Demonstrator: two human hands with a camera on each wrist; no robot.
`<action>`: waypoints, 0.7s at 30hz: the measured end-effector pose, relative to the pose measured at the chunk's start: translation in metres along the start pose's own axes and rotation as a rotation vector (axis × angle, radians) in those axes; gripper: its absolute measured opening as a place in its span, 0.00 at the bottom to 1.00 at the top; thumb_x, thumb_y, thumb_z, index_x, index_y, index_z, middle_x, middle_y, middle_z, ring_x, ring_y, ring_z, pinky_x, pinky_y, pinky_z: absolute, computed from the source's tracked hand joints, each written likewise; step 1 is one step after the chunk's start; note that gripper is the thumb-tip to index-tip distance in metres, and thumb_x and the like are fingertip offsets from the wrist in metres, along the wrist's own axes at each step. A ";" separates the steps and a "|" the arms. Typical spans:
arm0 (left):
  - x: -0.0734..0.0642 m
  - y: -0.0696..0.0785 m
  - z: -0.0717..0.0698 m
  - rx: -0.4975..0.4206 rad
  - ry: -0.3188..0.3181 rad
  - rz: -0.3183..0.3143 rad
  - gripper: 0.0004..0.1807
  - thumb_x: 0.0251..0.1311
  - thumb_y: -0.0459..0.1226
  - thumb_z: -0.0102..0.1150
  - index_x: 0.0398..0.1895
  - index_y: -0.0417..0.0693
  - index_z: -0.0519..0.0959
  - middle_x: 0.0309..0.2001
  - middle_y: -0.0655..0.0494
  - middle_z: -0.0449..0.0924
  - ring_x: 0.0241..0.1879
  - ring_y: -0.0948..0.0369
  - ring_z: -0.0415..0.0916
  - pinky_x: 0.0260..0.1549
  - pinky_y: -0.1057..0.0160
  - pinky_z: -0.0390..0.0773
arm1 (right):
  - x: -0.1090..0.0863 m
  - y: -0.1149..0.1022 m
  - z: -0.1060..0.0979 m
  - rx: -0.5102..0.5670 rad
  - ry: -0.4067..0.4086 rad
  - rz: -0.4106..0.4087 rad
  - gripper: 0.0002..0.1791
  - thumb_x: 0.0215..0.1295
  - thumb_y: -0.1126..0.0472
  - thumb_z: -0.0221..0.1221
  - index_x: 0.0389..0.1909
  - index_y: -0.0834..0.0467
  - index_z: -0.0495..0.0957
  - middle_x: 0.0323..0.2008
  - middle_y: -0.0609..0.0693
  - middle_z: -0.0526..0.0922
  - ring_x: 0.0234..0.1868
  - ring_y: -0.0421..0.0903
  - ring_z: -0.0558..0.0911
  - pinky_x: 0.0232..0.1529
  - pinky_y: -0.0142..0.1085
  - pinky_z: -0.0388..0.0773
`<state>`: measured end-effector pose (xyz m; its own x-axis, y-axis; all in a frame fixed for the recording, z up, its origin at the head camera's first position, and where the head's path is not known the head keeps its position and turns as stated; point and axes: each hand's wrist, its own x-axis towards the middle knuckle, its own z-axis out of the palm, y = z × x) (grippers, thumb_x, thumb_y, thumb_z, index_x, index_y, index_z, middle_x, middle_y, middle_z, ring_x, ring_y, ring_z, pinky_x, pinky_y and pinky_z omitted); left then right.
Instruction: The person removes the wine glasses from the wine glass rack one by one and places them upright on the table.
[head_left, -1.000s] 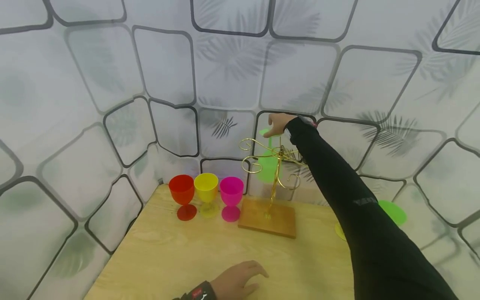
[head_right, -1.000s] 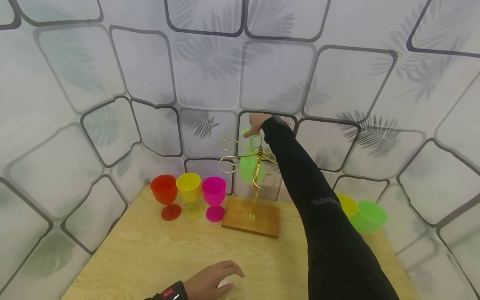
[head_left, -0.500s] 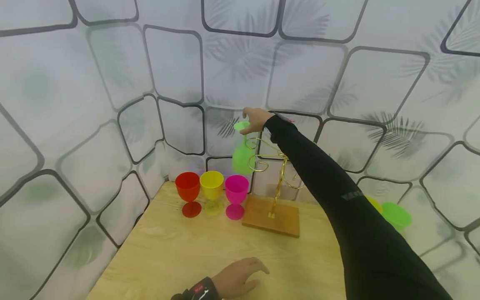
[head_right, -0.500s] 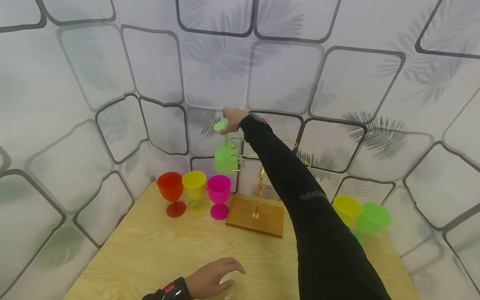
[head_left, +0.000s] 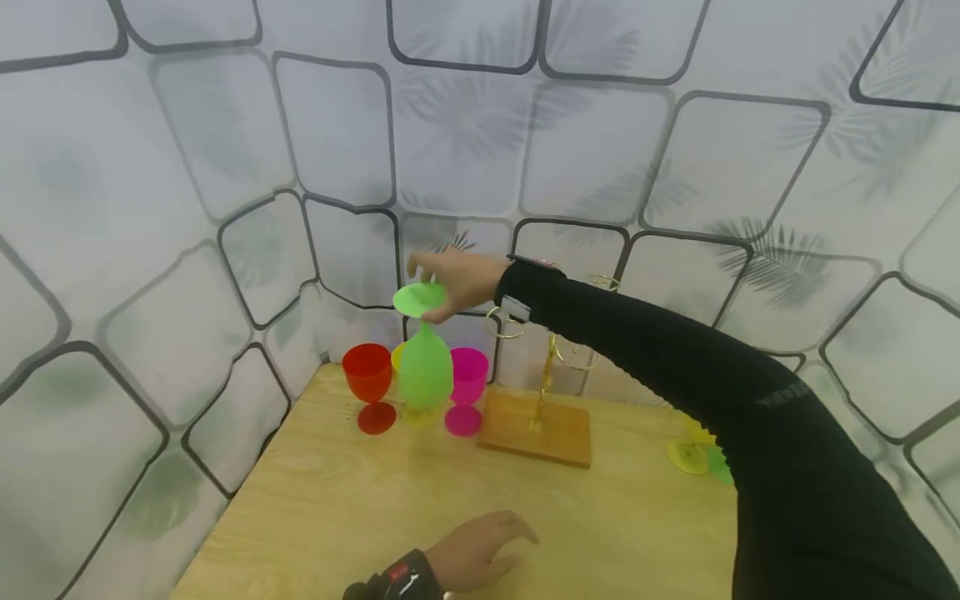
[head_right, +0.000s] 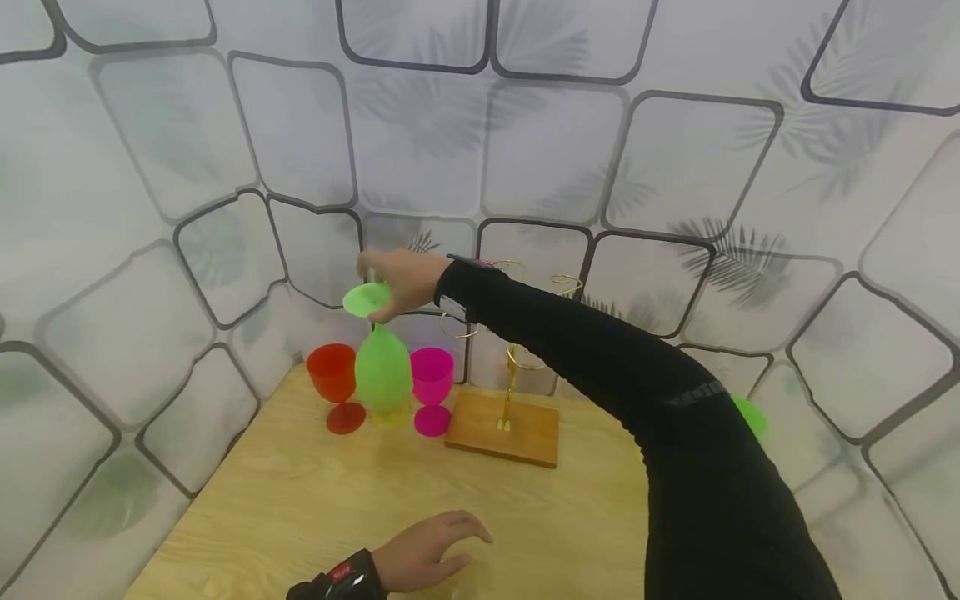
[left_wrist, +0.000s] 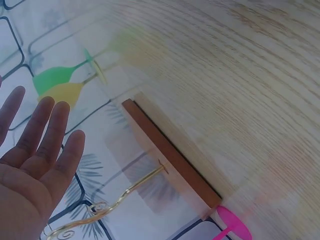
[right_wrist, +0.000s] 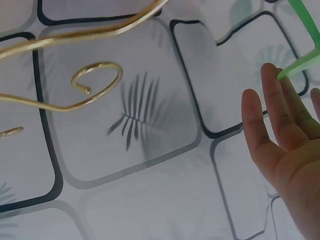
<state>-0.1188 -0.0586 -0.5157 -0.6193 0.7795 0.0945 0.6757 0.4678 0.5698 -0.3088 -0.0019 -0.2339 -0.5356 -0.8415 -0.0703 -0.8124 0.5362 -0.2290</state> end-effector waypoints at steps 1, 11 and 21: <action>0.001 0.001 0.001 0.009 0.003 0.008 0.15 0.65 0.39 0.52 0.54 0.55 0.74 0.53 0.63 0.76 0.54 0.68 0.73 0.50 0.68 0.77 | -0.008 -0.005 0.002 0.002 0.002 -0.021 0.32 0.54 0.52 0.65 0.57 0.57 0.64 0.54 0.57 0.78 0.52 0.52 0.78 0.55 0.39 0.76; 0.005 0.005 0.009 -0.005 -0.003 0.065 0.15 0.66 0.39 0.50 0.55 0.55 0.73 0.53 0.62 0.75 0.54 0.66 0.73 0.51 0.68 0.76 | -0.105 -0.025 0.020 -0.006 0.014 -0.171 0.34 0.49 0.51 0.68 0.56 0.56 0.66 0.51 0.51 0.79 0.51 0.45 0.78 0.53 0.35 0.78; 0.007 0.007 0.020 -0.019 -0.047 0.003 0.17 0.64 0.40 0.51 0.56 0.58 0.73 0.55 0.63 0.76 0.56 0.65 0.73 0.52 0.65 0.77 | -0.209 0.007 0.058 -0.102 0.179 -0.269 0.38 0.39 0.50 0.71 0.54 0.56 0.69 0.45 0.47 0.79 0.41 0.41 0.76 0.43 0.32 0.76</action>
<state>-0.1103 -0.0420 -0.5270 -0.5974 0.7999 0.0578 0.6695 0.4578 0.5850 -0.1891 0.1742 -0.2769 -0.3239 -0.9336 0.1532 -0.9441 0.3083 -0.1170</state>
